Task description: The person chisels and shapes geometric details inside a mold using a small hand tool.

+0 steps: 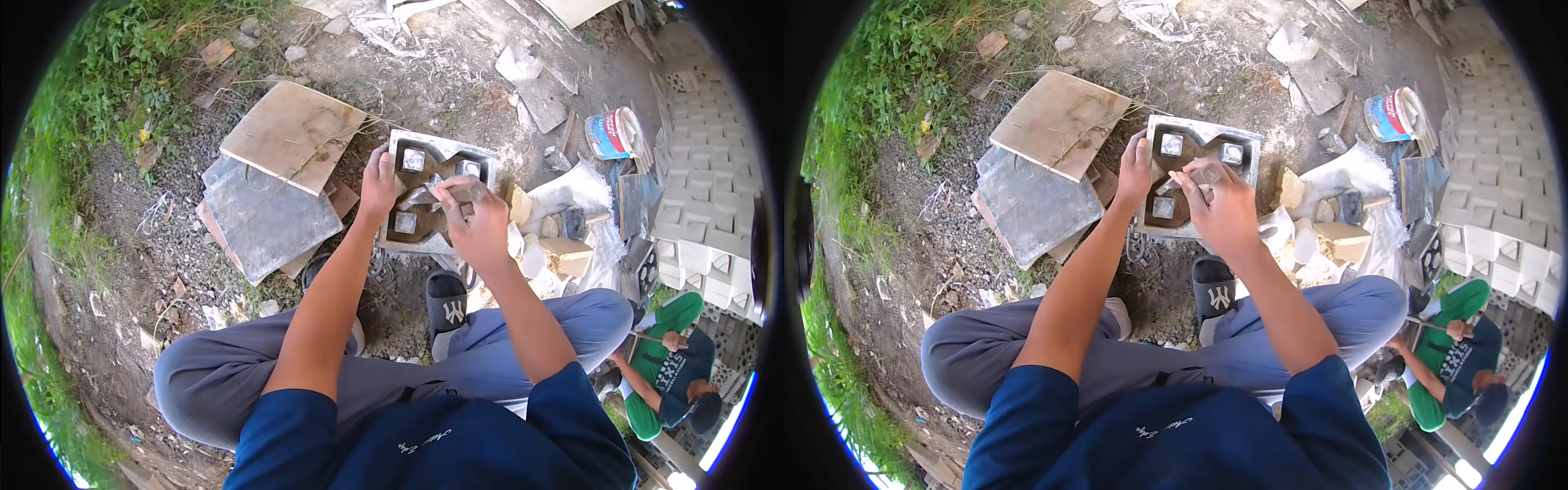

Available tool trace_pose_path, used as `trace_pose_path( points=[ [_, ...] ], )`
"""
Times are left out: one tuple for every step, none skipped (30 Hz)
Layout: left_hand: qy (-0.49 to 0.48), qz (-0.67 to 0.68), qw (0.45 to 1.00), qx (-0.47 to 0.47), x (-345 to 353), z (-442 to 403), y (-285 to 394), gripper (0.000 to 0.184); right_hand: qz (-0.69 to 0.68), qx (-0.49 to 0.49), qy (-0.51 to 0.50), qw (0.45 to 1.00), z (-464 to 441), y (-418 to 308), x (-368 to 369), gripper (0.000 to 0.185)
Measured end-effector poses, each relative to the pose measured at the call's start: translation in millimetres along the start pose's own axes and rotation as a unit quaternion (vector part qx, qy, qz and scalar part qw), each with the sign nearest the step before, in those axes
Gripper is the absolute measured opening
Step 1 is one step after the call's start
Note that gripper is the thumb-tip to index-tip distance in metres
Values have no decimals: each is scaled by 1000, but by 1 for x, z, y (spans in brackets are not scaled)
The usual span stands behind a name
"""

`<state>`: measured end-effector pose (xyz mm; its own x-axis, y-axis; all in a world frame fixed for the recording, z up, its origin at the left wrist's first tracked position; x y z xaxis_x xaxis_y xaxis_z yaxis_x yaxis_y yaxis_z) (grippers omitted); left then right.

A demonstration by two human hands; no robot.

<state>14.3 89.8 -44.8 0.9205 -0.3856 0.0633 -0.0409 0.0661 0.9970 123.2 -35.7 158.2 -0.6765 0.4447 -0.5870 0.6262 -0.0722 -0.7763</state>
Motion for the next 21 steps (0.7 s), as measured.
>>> trace_pose_path(
  points=[
    [-5, 5, 1000, -1, 3, -3, 2, 45, 1, -1, 5, 1000, -2, -4, -8, 12],
    [-4, 15, 1000, -2, 4, -3, 4, 45, 30, 20, -23, 999, -7, -5, -12, 13],
    [-5, 14, 1000, 0, 5, -6, 4, 45, 58, 43, -54, 996, -9, -3, -12, 14],
    [-3, 0, 1000, 8, 4, -3, 4, 45, -4, -55, 21, 998, -4, -15, -16, 16],
    [0, -11, 1000, 18, 3, -3, 4, 45, -6, -54, 20, 998, -4, -15, -14, 16],
    [0, -3, 1000, 28, 3, -3, 4, 45, -6, -50, -9, 999, -4, -15, -10, 16],
    [0, -3, 1000, 24, 2, -1, 2, 45, -6, -46, -37, 998, -3, -14, -7, 16],
    [-5, 9, 1000, 20, 3, -3, 1, 45, 25, -32, -86, 995, -7, -3, 1, 17],
    [-11, 20, 1000, 16, 5, -5, 4, 45, 28, -31, -81, 996, -8, -4, -5, 17],
    [-20, 34, 999, 12, 7, -2, 7, 44, 52, -24, -95, 994, -11, -6, -8, 18],
    [-21, 33, 999, 16, 9, -7, 11, 44, 74, -18, -112, 991, -14, -7, -7, 19],
    [-13, 8, 1000, 20, 6, -5, 10, 44, 68, -16, -115, 991, -14, -8, -5, 19],
    [-4, -15, 1000, 22, 3, -2, 8, 44, 71, -23, -125, 989, -14, -10, -3, 18],
    [-2, -16, 1000, 18, 0, 1, 6, 44, 75, -28, -135, 988, -14, -11, -1, 17],
    [-5, -1, 1000, 11, -1, 3, 3, 44, 81, -32, -143, 986, -14, -11, -1, 16],
    [-10, 18, 1000, 9, 2, 1, 3, 44, 34, -53, -142, 988, -23, -9, 0, 16],
    [-17, 35, 999, 8, 6, -3, 4, 44, 37, -53, -137, 988, -24, -10, -8, 16],
    [-13, 9, 1000, 5, 6, -3, 5, 44, 72, -3, -161, 984, -32, -12, -13, 16],
    [-12, 7, 1000, 6, 6, -6, 6, 44, 104, 49, -189, 975, -32, -8, -13, 17],
    [-4, -3, 1000, 17, 5, -4, 7, 43, 56, -22, -148, 987, -27, -11, -15, 17],
    [5, -13, 1000, 27, 3, -2, 6, 43, 53, -22, -153, 987, -25, -8, -9, 17]
  ],
)
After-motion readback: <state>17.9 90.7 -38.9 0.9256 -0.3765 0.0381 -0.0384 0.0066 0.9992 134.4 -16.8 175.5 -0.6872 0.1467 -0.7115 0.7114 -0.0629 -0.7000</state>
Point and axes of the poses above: each hand's wrist, its own z-axis away from the middle knuckle, its own x-axis out of the palm, y = z × x, the point moved 8 cm from there along -z, towards the middle knuckle, and after that the axes turned 2 degrees about -y, right-handed, at the moved point
